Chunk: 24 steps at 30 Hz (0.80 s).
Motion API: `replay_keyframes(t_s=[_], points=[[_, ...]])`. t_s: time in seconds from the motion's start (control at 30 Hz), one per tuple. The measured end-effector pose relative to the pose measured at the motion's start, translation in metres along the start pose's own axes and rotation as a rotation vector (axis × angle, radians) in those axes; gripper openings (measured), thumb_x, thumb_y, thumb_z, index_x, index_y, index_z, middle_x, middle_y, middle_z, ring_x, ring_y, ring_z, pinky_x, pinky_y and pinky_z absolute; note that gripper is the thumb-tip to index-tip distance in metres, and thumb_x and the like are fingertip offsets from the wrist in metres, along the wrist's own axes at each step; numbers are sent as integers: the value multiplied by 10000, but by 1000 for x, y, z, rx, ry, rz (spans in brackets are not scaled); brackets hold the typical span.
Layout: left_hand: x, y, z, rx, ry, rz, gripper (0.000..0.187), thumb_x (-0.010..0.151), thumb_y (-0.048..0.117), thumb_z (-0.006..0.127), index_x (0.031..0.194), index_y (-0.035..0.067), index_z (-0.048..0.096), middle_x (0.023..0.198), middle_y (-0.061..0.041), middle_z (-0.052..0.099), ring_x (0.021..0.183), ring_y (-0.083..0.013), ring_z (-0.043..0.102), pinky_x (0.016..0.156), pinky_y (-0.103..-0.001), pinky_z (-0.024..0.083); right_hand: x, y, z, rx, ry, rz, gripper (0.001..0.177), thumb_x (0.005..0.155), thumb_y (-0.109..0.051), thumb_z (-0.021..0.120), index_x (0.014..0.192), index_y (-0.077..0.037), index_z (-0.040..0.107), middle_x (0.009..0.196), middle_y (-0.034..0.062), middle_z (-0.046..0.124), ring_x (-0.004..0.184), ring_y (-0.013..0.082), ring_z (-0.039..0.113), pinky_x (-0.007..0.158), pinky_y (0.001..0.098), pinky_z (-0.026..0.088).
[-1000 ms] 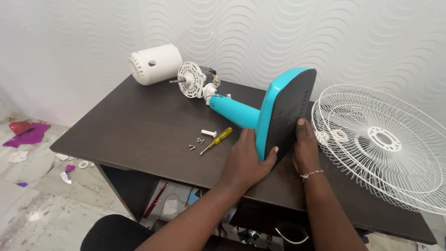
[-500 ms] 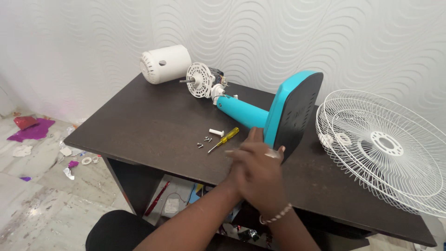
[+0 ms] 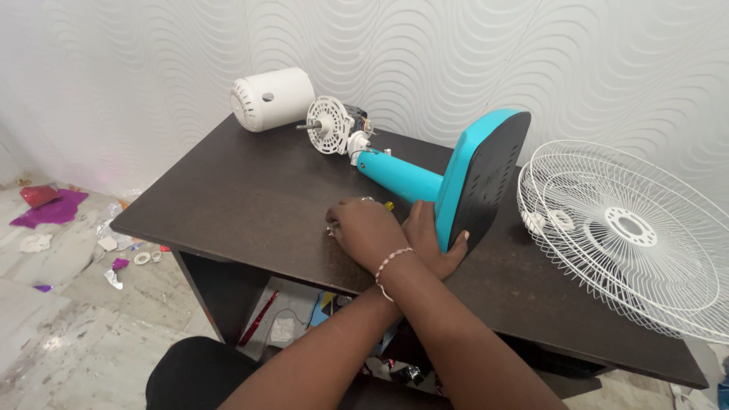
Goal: The person disassembles a teal LG electric fan on a dark table, using a yellow screwdriver to remove screws from the motor housing and detaching the motor from the neck. The person then removes the rear control panel cover and sets it aside.
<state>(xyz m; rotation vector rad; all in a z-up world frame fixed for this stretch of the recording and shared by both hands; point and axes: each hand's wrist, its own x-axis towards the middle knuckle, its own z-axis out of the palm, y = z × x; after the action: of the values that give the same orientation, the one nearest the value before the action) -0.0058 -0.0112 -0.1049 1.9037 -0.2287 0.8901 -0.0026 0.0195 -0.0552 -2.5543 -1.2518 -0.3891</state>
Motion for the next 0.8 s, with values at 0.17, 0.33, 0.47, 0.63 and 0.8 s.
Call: replay_keyframes(t_s=[0.17,0.33,0.47,0.63,0.8], points=[[-1,-4,2,58,31,21,530,794,296,812,1101,-32,531,1072,-238,583,910,-453,629,770,-547,508,5,2,9,-144,-20,-76,127,828,-196,712,830,-88,778,901,106,733,919,316,681,830,452,541],[-1,-5,4,53,14,-1,541,795,307,808,1107,-31,523,1081,-236,583,916,-450,631,780,-550,510,5,5,17,-226,31,-99,160,846,-204,702,802,-65,767,870,107,721,911,302,682,825,449,544],[-1,-4,2,38,10,7,547,800,302,806,1124,-33,519,1075,-235,584,919,-451,632,780,-547,514,5,6,21,-267,0,-92,193,845,-230,709,806,-48,760,876,125,711,894,309,681,791,448,546],[-1,-2,0,33,28,19,544,801,285,805,1139,-37,525,1089,-237,586,933,-451,634,781,-546,513,1,6,21,-276,-17,-96,187,860,-229,707,817,-56,763,903,119,712,903,302,689,810,437,560],[-1,0,-1,38,-27,-25,546,799,285,804,1137,-32,516,1076,-233,581,923,-437,645,773,-534,522,-2,3,24,-299,68,-39,195,825,-226,723,850,-33,739,940,140,690,919,313,691,770,411,580]])
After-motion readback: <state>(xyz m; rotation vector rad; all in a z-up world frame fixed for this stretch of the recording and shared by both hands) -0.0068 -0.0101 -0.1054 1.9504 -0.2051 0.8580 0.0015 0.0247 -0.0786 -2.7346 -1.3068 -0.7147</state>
